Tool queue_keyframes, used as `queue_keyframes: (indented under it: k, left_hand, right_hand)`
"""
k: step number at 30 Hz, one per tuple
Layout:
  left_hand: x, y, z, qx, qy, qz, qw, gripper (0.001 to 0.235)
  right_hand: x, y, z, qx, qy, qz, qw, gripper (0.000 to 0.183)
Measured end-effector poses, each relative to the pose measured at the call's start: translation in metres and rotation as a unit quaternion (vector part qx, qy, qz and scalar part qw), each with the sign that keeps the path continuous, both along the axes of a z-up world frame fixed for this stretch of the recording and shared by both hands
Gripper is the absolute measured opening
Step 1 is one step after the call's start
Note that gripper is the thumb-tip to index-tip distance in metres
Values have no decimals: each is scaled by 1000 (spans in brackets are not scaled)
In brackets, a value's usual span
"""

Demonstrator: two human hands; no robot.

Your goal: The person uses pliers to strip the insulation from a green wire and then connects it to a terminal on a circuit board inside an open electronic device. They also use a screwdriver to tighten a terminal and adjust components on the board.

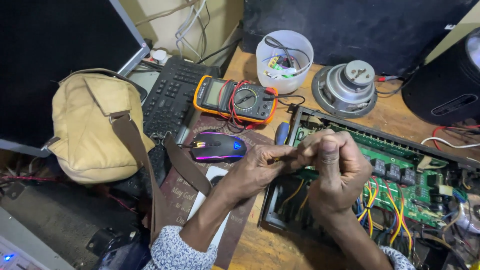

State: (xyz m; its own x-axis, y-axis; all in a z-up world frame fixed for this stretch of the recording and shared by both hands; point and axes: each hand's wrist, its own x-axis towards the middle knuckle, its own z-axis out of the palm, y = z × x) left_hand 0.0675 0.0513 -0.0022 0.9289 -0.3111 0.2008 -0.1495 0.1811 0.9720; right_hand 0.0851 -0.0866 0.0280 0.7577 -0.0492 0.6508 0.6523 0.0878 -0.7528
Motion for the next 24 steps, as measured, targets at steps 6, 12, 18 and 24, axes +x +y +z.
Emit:
queue_keyframes:
  k: [6,12,18,24]
  left_hand:
    - [-5,0,-9,-4,0,44,999,22]
    - [-31,-21,-5,32,-38,158,986,59]
    - [-78,-42,-5,202,37,362,909,32]
    - [-94,-55,-27,296,-16,317,901,36]
  right_hand:
    - [2,-1,0,11,-40,72,997,40]
    - [-14,-41,32,-220,178,62,957,24]
    - [-25,-99,26,-424,234,-22,875,23]
    - [-42,-129,-21,-502,299,21,811,35]
